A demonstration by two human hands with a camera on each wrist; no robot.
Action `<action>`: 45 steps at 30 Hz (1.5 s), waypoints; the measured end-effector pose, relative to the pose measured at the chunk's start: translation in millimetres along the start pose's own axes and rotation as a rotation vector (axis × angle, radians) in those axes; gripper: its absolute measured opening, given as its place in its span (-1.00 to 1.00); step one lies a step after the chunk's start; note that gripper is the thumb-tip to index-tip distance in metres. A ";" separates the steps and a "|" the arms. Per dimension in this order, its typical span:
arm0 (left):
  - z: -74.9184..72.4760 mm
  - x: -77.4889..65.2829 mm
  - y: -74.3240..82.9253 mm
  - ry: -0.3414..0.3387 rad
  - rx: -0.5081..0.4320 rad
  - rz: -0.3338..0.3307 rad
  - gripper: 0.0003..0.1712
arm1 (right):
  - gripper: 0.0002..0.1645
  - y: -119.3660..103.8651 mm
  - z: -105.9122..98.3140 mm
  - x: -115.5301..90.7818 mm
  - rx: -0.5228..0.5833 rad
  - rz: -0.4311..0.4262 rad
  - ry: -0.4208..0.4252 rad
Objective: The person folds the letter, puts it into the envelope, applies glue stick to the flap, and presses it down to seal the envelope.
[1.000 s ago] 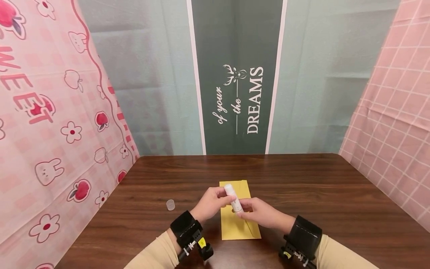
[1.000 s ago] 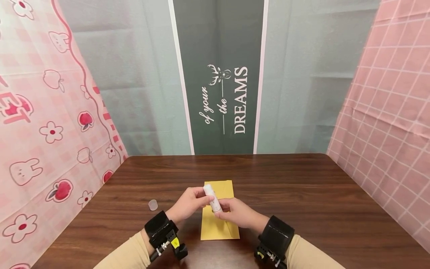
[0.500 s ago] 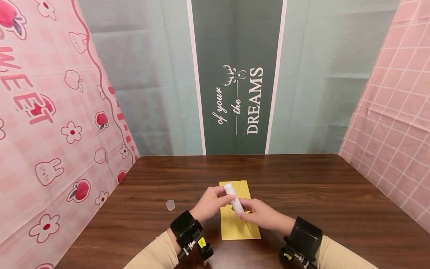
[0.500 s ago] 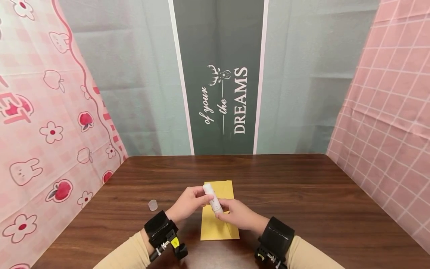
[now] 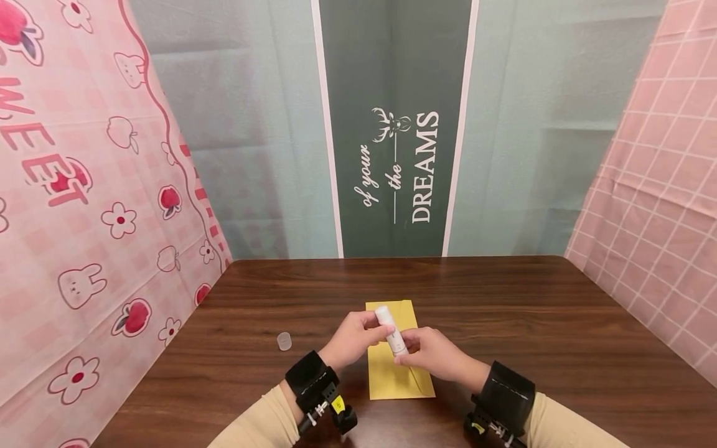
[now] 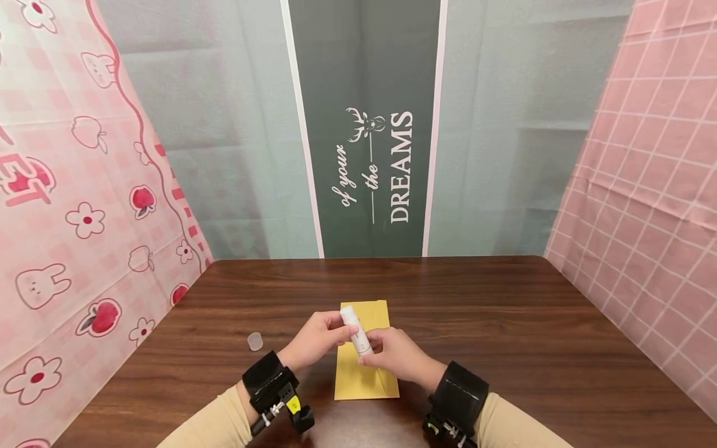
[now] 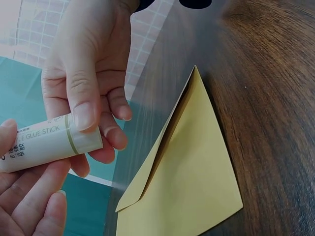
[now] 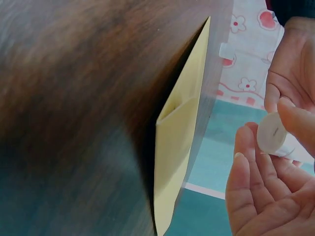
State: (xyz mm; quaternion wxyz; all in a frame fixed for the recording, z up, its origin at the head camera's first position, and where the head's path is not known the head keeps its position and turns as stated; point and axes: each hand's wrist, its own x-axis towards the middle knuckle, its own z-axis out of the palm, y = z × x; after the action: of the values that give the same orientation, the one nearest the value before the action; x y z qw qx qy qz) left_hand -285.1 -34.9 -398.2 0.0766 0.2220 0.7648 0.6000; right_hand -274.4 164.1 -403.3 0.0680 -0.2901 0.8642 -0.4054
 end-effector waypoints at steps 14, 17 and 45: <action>-1.2 -0.4 -0.5 0.000 0.006 -0.021 -0.71 | -0.59 -1.2 -4.4 -1.8 0.093 -0.014 -0.047; 0.8 -2.3 5.5 0.003 0.003 -0.020 -0.74 | -0.64 -1.7 -2.0 -0.7 0.027 0.021 0.027; 1.5 -5.3 3.1 0.011 0.030 -0.014 -0.74 | -0.66 -1.5 1.8 -1.3 0.018 0.046 0.034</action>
State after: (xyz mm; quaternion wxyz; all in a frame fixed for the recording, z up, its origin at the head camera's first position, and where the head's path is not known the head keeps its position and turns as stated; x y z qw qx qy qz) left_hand -279.1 -35.3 -396.4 0.0732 0.2145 0.7757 0.5890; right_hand -272.0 162.9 -403.6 0.0651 -0.2625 0.8680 -0.4165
